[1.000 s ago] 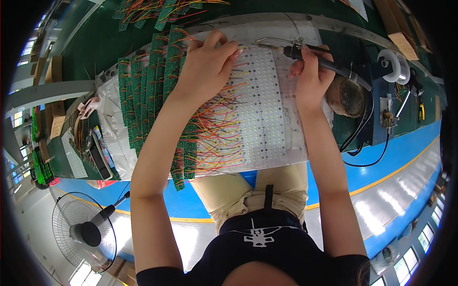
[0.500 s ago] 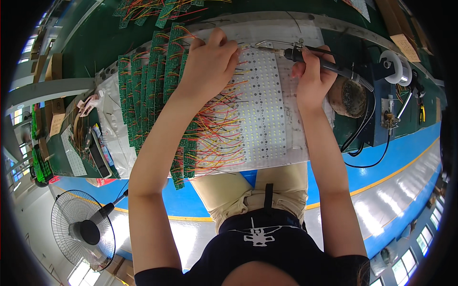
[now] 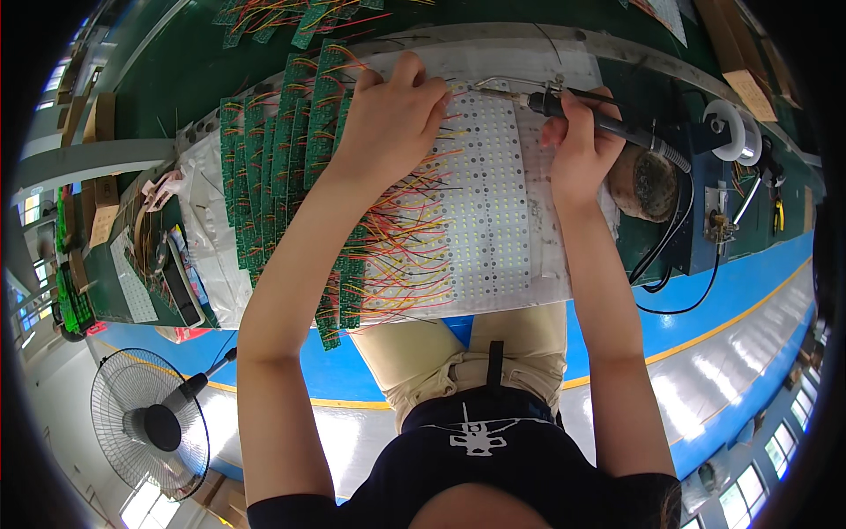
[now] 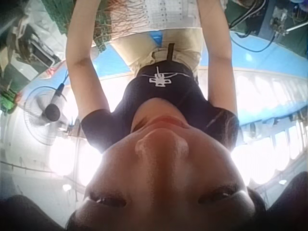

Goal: The person arranges circuit boards with attached wires onto an LED board, removes their gloves, and solders the wire ends onto the board using a soldering iron.

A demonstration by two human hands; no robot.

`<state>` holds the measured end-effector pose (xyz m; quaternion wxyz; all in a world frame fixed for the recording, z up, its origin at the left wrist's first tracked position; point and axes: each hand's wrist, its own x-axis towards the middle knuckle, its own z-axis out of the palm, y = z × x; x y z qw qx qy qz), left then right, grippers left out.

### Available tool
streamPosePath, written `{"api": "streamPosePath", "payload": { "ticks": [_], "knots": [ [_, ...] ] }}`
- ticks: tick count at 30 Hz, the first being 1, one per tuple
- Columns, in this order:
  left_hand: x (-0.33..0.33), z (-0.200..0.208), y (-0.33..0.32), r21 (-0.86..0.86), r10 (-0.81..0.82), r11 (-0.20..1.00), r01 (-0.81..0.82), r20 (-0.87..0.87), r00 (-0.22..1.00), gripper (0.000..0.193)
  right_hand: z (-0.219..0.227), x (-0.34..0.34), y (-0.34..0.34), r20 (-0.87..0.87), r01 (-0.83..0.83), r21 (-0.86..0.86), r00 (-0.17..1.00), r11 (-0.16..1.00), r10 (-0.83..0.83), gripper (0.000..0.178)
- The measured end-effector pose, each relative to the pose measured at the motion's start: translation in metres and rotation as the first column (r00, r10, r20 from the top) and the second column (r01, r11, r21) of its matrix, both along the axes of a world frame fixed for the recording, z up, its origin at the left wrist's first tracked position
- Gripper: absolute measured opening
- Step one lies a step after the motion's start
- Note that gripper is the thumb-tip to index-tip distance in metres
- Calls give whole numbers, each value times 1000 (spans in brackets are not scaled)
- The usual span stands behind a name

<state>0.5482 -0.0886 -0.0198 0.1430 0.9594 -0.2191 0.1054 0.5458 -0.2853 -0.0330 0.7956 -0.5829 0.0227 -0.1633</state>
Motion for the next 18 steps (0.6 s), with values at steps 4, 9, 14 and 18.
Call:
{"api": "streamPosePath", "payload": {
  "ticks": [4, 9, 14, 18],
  "knots": [
    [0, -1, 0, 3, -1, 1000, 1, 17, 1000, 9, 1, -1, 0, -19, -6, 12, 1000, 1000, 7, 14],
    [0, -2, 0, -1, -11, 1000, 11, 18, 1000, 9, 1, -1, 1, -11, -10, -10, 1000, 1000, 10, 14],
    [0, -3, 1, -1, -13, 1000, 13, 37, 999, 10, 0, -1, 1, -1, -16, -15, 1000, 1000, 16, 13],
    [0, -3, 0, 6, -4, 1000, 3, 40, 999, 10, 0, -2, 1, 20, -5, -21, 1000, 1000, 5, 13]
  ]
}}
